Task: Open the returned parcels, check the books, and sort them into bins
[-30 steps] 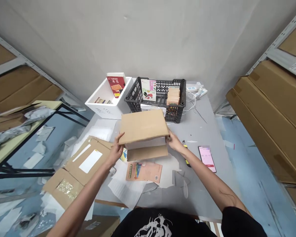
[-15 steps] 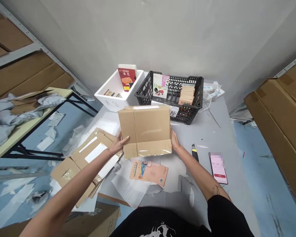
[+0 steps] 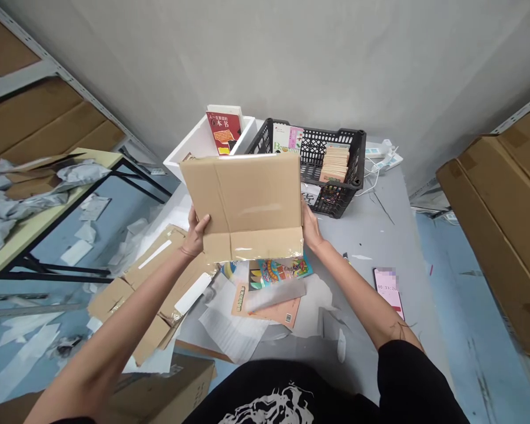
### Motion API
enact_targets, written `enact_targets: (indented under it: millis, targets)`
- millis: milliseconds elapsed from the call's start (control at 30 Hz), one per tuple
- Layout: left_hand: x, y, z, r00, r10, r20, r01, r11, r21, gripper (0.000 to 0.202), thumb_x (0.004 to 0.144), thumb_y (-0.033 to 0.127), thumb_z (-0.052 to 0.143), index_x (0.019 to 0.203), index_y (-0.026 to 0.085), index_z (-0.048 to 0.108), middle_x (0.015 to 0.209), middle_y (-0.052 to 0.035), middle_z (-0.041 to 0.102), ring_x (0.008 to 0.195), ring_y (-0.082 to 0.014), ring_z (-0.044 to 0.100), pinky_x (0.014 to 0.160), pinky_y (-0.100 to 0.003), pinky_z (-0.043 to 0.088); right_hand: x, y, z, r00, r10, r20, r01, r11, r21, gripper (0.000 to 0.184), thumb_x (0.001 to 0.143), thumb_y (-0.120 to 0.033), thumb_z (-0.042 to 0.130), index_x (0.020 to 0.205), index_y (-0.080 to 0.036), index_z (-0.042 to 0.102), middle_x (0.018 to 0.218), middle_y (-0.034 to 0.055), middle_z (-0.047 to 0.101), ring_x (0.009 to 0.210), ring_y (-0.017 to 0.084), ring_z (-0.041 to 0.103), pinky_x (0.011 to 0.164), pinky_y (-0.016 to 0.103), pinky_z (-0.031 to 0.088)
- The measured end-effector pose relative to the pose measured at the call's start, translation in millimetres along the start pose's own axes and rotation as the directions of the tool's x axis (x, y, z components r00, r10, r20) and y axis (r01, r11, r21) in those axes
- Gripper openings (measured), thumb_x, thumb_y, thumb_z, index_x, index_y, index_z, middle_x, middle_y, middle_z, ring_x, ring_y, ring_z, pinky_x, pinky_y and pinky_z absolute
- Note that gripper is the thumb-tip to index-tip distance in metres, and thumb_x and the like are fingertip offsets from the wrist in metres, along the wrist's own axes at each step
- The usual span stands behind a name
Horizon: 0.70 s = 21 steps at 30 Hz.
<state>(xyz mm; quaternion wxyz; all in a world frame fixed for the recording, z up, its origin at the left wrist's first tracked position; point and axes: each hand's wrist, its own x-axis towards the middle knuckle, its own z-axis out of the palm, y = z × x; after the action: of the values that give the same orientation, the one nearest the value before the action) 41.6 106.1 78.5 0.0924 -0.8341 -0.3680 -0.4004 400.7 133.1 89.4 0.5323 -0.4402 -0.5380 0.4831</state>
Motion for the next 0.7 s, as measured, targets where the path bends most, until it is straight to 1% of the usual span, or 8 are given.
enact_targets:
  millis: [100,200,300,400,467,567,633,700]
  targets:
    - [10,2,-12.0,0.999,-0.049,0.002,0.049,0.999,0.006,0.064,0.087,0.034,0.054,0.141,0.044,0.021,0.156,-0.0044,0.011,0.141,-0.0286,0.023,0.106,-0.05,0.038,0,-24,-1,0.999,-0.043,-0.018,0.042,0.999,-0.033,0.052,0.092,-0.055,0.033,0.132,-0.026,0.05,0.134,-0.0005,0.054,0.128,0.019,0.043,0.11,0.04,0.03]
    - [6,16,-17.7,0.995,-0.096,-0.008,0.095,0.995,-0.04,0.061,0.086,0.038,0.055,0.139,0.046,0.025,0.155,-0.0025,0.015,0.14,-0.0277,0.026,0.106,-0.05,0.038,-13,-37,-10,0.994,-0.105,0.02,0.107,0.984,-0.142,0.052,0.092,-0.053,0.032,0.132,-0.025,0.049,0.133,0.0017,0.055,0.128,0.02,0.043,0.11,0.041,0.03]
    - [-9,45,-17.3,0.988,-0.145,0.061,0.154,0.974,-0.167,0.056,0.084,0.039,0.057,0.135,0.043,0.034,0.149,-0.0037,0.031,0.133,-0.0262,0.039,0.103,-0.05,0.04,-45,-32,-31,0.978,-0.17,0.119,0.199,0.933,-0.299,0.055,0.084,-0.05,0.05,0.131,-0.022,0.049,0.132,0.007,0.055,0.126,0.024,0.044,0.106,0.043,0.035]
    - [-26,85,-14.2,0.975,-0.167,0.147,0.199,0.951,-0.235,0.049,0.087,0.04,0.052,0.134,0.034,0.04,0.127,-0.0071,0.055,0.114,-0.0224,0.057,0.094,-0.044,0.049,-93,-18,-66,0.968,-0.155,0.198,0.228,0.873,-0.431,0.049,0.076,-0.038,0.059,0.122,-0.02,0.056,0.124,0.0115,0.06,0.117,0.027,0.052,0.098,0.044,0.043]
    - [-37,111,-11.6,0.968,-0.102,0.23,0.169,0.94,-0.295,0.042,0.087,0.042,0.049,0.127,0.03,0.048,0.109,-0.0061,0.064,0.102,-0.0206,0.062,0.088,-0.04,0.053,-130,-8,-92,0.964,-0.083,0.252,0.204,0.838,-0.506,0.031,0.076,-0.028,0.054,0.104,-0.02,0.065,0.106,0.0111,0.067,0.103,0.027,0.06,0.089,0.043,0.048]
    - [-53,143,-5.0,0.923,0.148,0.356,0.022,0.902,-0.43,0.024,0.085,0.036,0.051,0.107,0.032,0.061,0.094,-0.0022,0.067,0.098,-0.0203,0.063,0.094,-0.043,0.05,-181,7,-127,0.958,0.039,0.285,0.134,0.817,-0.561,0.021,0.074,-0.02,0.046,0.081,-0.021,0.067,0.088,0.009,0.07,0.084,0.024,0.063,0.076,0.038,0.052]
    - [-64,158,3.1,0.879,0.272,0.393,-0.063,0.881,-0.468,0.02,0.084,0.025,0.052,0.098,0.033,0.063,0.09,-0.0004,0.067,0.1,-0.0202,0.062,0.099,-0.049,0.045,-209,15,-141,0.975,0.072,0.21,0.059,0.828,-0.558,0.02,0.075,-0.022,0.046,0.076,-0.021,0.065,0.084,0.0086,0.069,0.079,0.023,0.062,0.072,0.036,0.052]
    - [-73,170,13.9,0.841,0.35,0.413,-0.129,0.87,-0.475,0.027,0.083,0.014,0.051,0.097,0.034,0.064,0.091,0.0,0.066,0.107,-0.0206,0.059,0.101,-0.054,0.042,-231,21,-147,0.99,0.119,0.082,-0.061,0.86,-0.507,0.02,0.078,-0.026,0.046,0.078,-0.021,0.065,0.081,0.0074,0.068,0.075,0.022,0.061,0.069,0.035,0.051]
